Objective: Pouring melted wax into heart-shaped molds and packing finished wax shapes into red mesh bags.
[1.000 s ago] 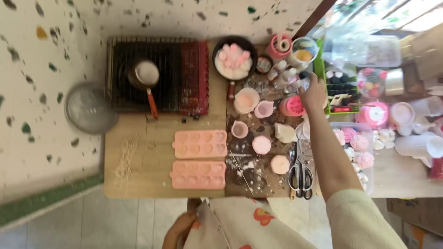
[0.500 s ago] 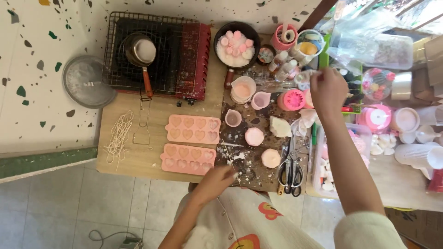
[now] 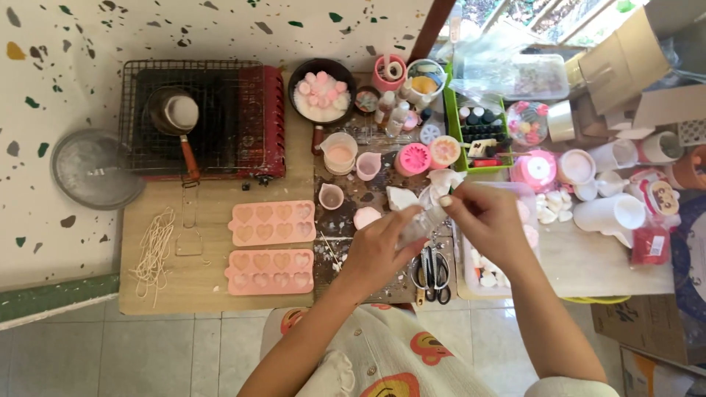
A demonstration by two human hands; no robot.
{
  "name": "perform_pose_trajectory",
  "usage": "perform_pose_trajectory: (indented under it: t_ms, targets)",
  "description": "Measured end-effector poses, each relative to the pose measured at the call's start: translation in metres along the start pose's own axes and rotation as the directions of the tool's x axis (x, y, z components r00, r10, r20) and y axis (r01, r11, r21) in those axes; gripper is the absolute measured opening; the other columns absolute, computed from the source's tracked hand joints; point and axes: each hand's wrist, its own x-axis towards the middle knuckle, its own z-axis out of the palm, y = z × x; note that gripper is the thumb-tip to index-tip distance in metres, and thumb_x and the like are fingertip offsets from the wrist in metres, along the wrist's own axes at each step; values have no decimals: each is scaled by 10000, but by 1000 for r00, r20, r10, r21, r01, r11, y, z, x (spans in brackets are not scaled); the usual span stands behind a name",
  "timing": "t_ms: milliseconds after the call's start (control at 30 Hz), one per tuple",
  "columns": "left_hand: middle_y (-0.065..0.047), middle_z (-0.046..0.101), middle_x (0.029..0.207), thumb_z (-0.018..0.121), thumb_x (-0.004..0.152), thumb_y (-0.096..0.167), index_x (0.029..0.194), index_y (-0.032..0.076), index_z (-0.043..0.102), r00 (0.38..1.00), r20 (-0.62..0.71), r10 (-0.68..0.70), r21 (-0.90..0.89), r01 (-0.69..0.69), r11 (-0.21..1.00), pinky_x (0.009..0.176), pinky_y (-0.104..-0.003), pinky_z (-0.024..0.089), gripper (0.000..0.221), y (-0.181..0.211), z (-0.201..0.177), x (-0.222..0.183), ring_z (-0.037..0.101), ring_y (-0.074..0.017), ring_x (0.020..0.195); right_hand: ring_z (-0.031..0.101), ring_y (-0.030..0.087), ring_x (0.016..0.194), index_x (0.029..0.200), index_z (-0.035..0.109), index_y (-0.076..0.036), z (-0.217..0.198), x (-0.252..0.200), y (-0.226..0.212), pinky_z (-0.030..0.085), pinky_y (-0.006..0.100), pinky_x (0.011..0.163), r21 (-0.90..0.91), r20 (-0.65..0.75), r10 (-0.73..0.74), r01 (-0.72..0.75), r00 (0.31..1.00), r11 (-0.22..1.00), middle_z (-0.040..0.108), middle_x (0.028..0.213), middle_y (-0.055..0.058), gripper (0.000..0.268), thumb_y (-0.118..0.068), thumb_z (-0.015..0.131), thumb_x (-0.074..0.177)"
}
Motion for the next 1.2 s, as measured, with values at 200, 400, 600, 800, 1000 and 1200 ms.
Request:
perform_pose_trajectory:
  t_ms: [200,400,600,800,1000,1200]
  targets:
    - [-129,702,1206,728,969,251,1395,139,549,999,22,37,-342,-28,939,758,-345,616,475,-1,1,-21,730,-213,955,480,228,573,831,613,3,8,-13,6,409,349,570,-266,118,-54,84,992,960,530,651,123,306,-233,696,1007]
    - [-107,666,1052,677,917,-8,1457,108,530,960,261,-105,-678,259,688,762,-302,575,572,-60,29,-37,643,-142,876,681,249,885,1063,609,-30,3,-16,-11,510,339,728,-119,288,-303,348,908,930,694,951,99,149,-40,628,916]
    - [-86,700,1060,467,1016,180,1323,103,462,755,385,-531,-735,599,319,637,-255,538,316,-130,46,-70,674,-142,807,665,140,858,1192,623,-19,37,-14,97,537,295,730,433,43,62,-74,997,898,693,989,65,161,-22,602,1032]
    - [-114,665,963,540,990,140,1173,-20,556,708,141,-692,-579,626,523,597,-295,527,243,-262,35,-79,648,-178,769,666,148,815,1183,644,-15,88,-47,148,572,295,733,638,16,250,-202,968,743,700,1007,71,211,-31,601,976]
    - [-165,725,860,480,1046,309,1139,-76,619,496,281,-821,-538,790,293,616,-289,596,420,-238,-23,-15,693,-193,683,663,167,806,1192,646,-21,115,-89,178,547,292,721,688,107,509,-434,854,582,703,977,84,207,-106,605,1008]
    - [-204,713,867,497,985,199,1231,-107,580,471,344,-813,-592,780,202,627,-299,631,401,-288,-16,0,757,-266,723,647,161,806,1201,647,-21,113,-110,184,504,289,708,753,110,539,-424,835,503,705,999,81,221,-112,611,1004]
